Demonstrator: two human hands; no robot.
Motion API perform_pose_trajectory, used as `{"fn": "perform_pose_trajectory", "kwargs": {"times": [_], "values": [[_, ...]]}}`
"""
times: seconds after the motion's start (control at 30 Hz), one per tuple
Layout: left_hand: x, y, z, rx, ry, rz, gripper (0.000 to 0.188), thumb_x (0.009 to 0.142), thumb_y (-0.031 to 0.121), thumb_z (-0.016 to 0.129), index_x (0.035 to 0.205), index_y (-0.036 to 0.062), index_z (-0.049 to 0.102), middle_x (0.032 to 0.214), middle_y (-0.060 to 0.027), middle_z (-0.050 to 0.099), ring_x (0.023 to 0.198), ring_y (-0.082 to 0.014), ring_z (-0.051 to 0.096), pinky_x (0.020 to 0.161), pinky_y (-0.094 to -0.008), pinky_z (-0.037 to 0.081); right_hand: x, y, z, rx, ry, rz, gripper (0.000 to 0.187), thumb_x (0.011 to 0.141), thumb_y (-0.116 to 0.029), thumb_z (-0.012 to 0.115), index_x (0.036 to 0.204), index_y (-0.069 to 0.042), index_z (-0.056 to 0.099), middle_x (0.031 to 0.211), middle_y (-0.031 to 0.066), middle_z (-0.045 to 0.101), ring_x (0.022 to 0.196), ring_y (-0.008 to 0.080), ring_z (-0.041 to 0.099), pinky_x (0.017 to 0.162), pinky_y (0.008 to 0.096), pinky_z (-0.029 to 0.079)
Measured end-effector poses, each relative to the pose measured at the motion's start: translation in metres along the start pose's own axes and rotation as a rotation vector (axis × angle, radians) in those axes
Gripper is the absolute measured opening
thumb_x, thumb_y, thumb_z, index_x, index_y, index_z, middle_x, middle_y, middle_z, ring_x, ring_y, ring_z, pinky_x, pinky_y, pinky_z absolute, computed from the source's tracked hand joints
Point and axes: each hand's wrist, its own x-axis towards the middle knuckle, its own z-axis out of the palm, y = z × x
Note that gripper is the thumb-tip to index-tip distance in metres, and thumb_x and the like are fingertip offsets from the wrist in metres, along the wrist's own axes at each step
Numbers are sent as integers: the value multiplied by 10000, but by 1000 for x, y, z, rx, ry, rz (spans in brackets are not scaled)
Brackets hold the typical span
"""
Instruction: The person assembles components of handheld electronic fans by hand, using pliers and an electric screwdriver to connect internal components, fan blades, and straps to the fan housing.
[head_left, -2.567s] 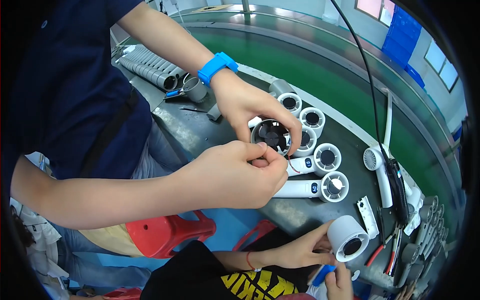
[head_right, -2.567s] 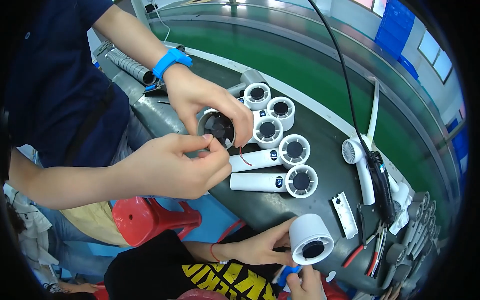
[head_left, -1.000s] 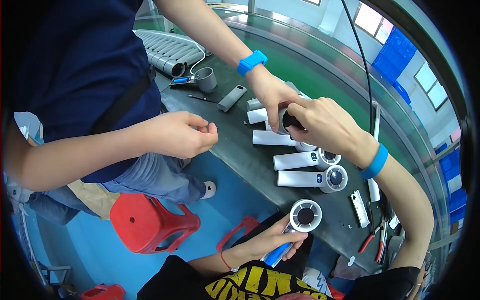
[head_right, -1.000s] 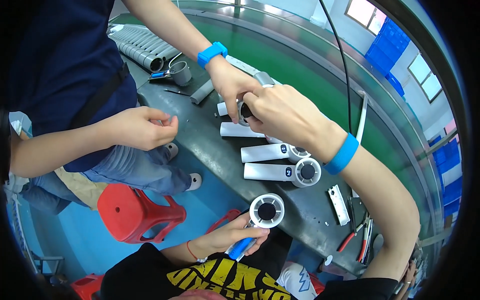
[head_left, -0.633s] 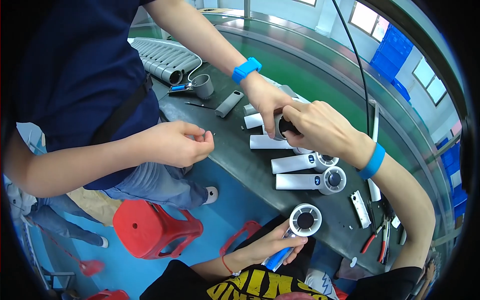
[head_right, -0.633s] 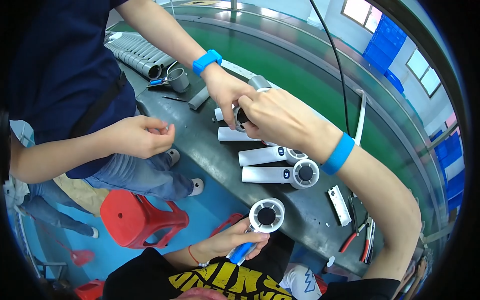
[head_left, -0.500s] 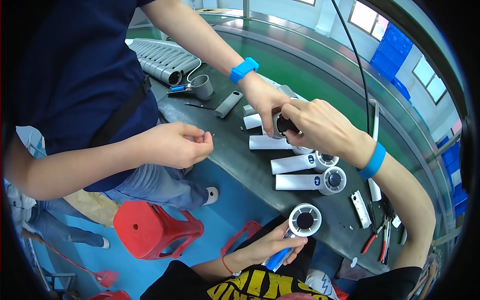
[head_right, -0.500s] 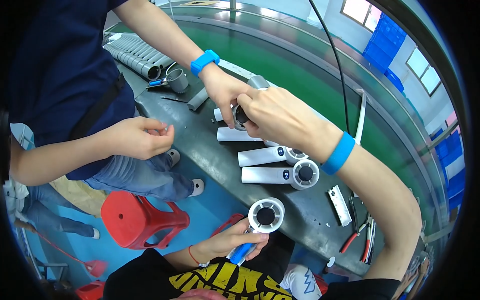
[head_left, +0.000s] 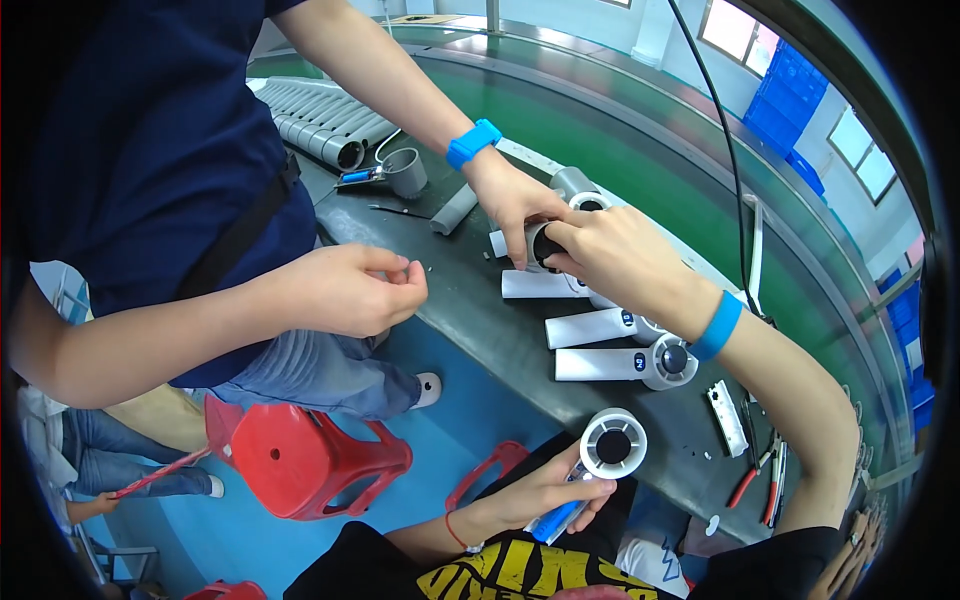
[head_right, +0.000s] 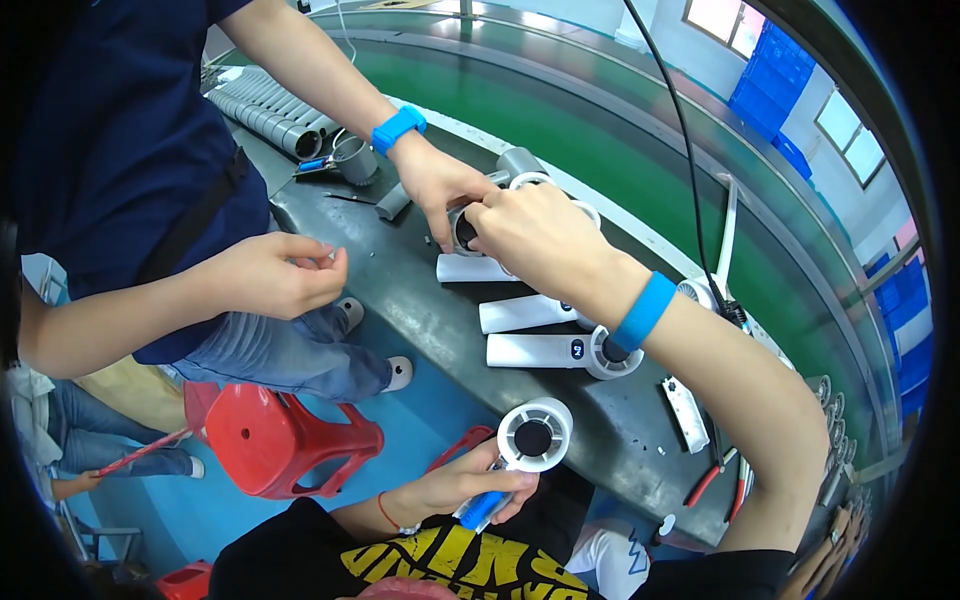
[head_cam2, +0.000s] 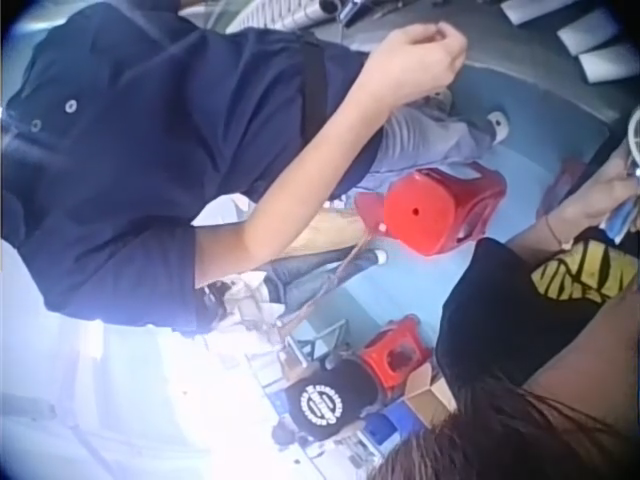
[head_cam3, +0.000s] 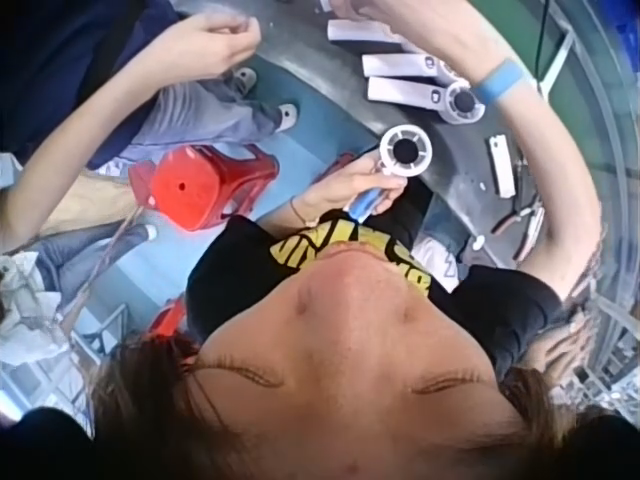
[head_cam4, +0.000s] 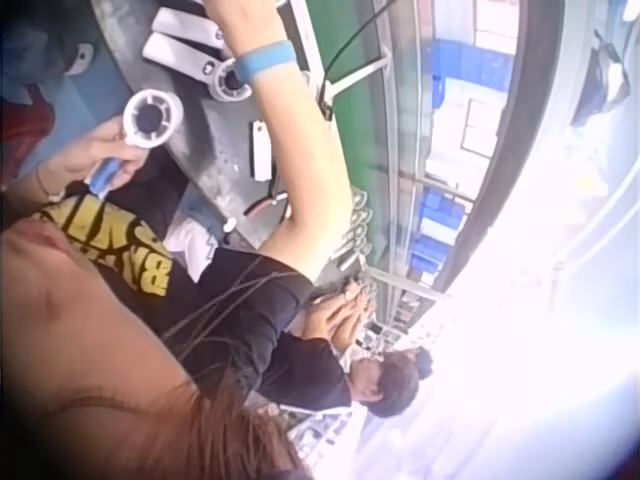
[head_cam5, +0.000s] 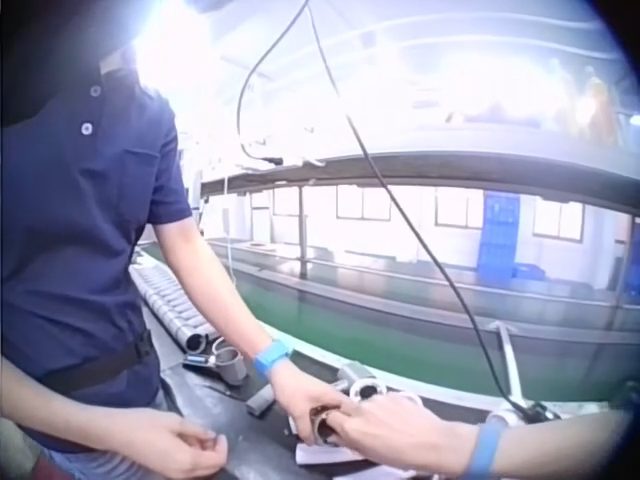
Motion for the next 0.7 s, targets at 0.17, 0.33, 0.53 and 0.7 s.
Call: {"fn": "perform_pose_trajectory", "kwargs": {"times": [0.17,0.33,0.53,0.7], "values": [[15,17,23,435,23,62,472,935,233,598,1273,27,342,819,-51,563,614,-119,605,527,-243,490,4,-1,-2,-36,50,5,173,798,-206,696,838,-45,647,771,115,636,688,304,625,623,423,496],[36,43,33,961,163,53,503,872,358,651,1098,-56,479,672,-170,647,642,-257,676,609,-370,526,18,-5,-4,28,-79,55,183,793,-193,702,859,-30,650,815,131,655,723,321,633,649,415,505],[61,38,42,1629,319,244,458,808,407,688,677,-27,620,667,-243,625,667,-412,639,608,-491,508,11,5,13,87,36,40,220,772,-168,708,928,-25,647,801,168,651,748,356,632,676,444,496],[71,39,39,1840,298,313,360,822,338,693,850,-11,609,616,-171,623,613,-355,646,548,-420,513,16,6,3,125,110,-62,174,771,-175,718,829,-26,648,717,168,646,714,356,642,636,431,509]]}}
